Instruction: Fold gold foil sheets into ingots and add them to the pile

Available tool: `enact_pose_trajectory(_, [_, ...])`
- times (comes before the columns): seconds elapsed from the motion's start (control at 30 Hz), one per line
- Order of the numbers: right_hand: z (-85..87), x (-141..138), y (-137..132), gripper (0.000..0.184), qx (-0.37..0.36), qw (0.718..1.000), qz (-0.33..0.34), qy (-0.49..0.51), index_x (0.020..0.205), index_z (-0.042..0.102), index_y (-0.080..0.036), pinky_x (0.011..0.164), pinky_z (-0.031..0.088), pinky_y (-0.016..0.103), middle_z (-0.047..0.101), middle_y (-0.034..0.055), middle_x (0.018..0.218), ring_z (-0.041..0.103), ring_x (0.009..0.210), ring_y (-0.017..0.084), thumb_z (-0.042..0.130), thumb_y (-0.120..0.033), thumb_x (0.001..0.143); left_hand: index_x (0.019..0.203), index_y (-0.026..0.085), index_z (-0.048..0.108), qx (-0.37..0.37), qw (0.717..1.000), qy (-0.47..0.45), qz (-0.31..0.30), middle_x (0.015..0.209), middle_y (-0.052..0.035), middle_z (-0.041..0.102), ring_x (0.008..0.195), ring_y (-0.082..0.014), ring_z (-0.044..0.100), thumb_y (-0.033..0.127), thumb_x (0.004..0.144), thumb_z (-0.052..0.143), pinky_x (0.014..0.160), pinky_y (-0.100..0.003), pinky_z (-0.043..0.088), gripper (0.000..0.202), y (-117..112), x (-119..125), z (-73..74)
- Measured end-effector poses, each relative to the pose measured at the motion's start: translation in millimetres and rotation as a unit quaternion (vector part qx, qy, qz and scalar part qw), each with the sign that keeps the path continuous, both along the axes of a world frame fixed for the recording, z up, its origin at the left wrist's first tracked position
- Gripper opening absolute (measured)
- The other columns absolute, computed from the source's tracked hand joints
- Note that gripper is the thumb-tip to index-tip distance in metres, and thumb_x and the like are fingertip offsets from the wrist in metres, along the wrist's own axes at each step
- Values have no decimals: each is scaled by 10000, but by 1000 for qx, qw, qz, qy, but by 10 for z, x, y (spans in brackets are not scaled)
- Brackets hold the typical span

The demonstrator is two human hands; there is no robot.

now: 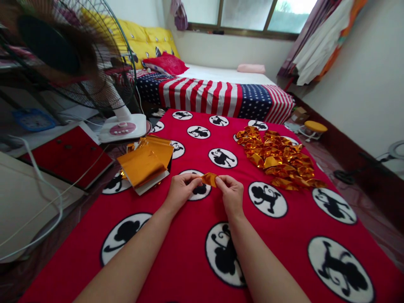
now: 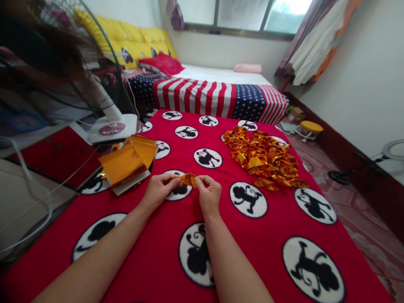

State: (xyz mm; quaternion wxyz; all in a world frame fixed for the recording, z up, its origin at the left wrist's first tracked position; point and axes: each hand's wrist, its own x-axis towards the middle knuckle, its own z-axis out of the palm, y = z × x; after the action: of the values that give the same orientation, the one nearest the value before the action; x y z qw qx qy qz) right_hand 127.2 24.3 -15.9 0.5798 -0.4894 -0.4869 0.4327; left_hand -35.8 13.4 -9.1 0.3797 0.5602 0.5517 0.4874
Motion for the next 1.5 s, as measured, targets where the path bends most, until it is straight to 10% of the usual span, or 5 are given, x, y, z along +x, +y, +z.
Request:
enact_pose_trajectory(0.4, [-22, -8, -24, 199, 8, 999, -13, -29, 705, 719, -165, 592, 412, 246, 641, 4, 633, 553, 611, 142, 670, -345, 776, 576, 178, 583, 8, 991, 134, 10, 521, -6, 641, 473, -122, 561, 316, 926, 445, 527, -228, 403, 401, -60, 31, 58])
enact_pose_trajectory(0.63, [30, -64, -81, 181, 40, 996, 31, -79, 692, 721, -174, 604, 430, 244, 666, 6, 640, 582, 616, 147, 660, -314, 789, 842, 167, 692, 42, 995, 86, -34, 650, -10, 673, 546, -128, 587, 442, 867, 581, 518, -213, 405, 298, -48, 68, 52])
enact_pose_trajectory(1.07, [49, -52, -78, 305, -1, 995, 94, 22, 827, 702, -176, 590, 437, 246, 649, 3, 635, 566, 584, 136, 569, -447, 869, 789, 161, 709, 57, 996, 32, 62, 518, 22, 587, 431, -99, 503, 388, 887, 546, 434, -195, 348, 297, -79, 11, 48])
enact_pose_trajectory(1.5, [74, -80, -133, 339, -25, 993, 116, -5, 563, 581, -180, 458, 257, 235, 516, -37, 466, 384, 440, 89, 628, -403, 814, 722, 170, 648, 43, 998, 22, 32, 473, 42, 508, 424, -96, 474, 409, 901, 523, 429, -200, 323, 324, -74, 46, 22])
